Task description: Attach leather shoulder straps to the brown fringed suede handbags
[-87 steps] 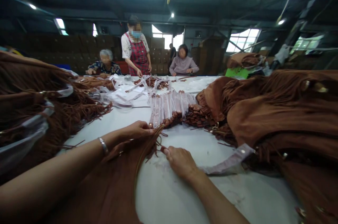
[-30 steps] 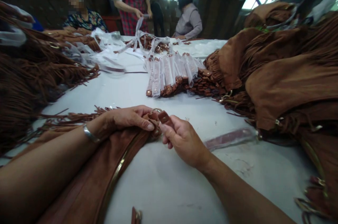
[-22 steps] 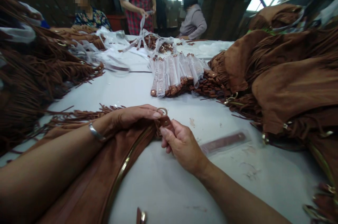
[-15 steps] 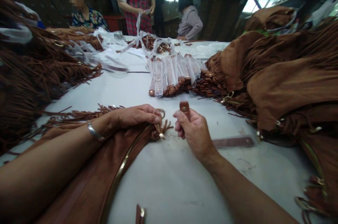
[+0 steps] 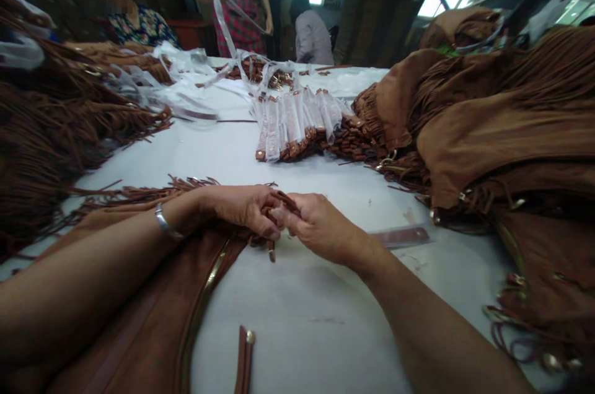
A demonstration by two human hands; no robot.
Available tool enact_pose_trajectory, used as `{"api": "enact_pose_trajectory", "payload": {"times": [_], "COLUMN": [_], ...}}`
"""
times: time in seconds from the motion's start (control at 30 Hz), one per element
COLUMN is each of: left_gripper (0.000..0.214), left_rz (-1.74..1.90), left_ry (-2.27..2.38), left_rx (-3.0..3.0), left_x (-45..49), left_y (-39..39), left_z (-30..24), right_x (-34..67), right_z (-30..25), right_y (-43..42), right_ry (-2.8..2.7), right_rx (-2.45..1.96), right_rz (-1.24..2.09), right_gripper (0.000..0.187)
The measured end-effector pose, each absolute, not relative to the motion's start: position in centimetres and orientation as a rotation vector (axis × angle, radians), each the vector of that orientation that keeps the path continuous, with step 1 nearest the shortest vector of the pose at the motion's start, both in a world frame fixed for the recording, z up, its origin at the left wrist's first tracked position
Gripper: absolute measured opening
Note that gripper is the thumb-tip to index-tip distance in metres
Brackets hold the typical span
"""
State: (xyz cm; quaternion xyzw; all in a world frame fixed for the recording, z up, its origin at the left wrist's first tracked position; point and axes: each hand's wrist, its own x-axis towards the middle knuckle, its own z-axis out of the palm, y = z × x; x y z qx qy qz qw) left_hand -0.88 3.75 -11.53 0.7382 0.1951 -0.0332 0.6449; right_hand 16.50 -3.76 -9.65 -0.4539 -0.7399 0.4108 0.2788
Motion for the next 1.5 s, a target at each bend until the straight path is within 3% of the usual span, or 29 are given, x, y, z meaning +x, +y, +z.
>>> {"api": "enact_pose_trajectory", "payload": {"times": [0.17, 0.37, 0.7, 0.9, 1.03, 1.2, 1.5], "left_gripper": [0.031, 0.02, 0.022, 0.022, 0.024, 0.027, 0.017], "left_rz": [0.081, 0.139, 0.018, 0.314, 0.288, 0.173, 0.162], "left_ry": [0.531, 0.505, 0.56, 1.158, 1.315, 1.368, 1.209], "left_rx": [1.733, 1.817, 2.041, 2.56, 2.775, 2.718, 2.401], "left_x": [-1.0, -0.7, -0.6, 0.4, 1.0, 1.0, 0.5], "left_y": [3.5, 2.9, 2.7, 1.0, 0.0, 1.0, 1.6], "left_z": [-11.0, -10.7, -10.8, -10.2, -10.5, -11.2, -10.3], "right_x": [15.8, 14.7, 17.3, 14.9, 16.5, 19.6, 20.4], "right_z": [-11.8, -13.2, -11.4, -13.0, -12.4, -11.4, -11.5], "right_y": [-4.0, -3.7, -3.1, -3.6, -2.9, -1.8, -1.0], "right_ry": [-1.544, -1.164, -1.444, -0.998, -1.166, -1.481, -1.031], "right_rx": [-1.272, -1.26, -1.254, -1.233, -1.274, -1.321, -1.152], "right_rz": [1.082, 1.105, 1.34, 1.237, 1.404, 1.405, 1.888], "right_gripper": [0.03, 0.033, 0.033, 0.034, 0.038, 0.055, 0.047]}}
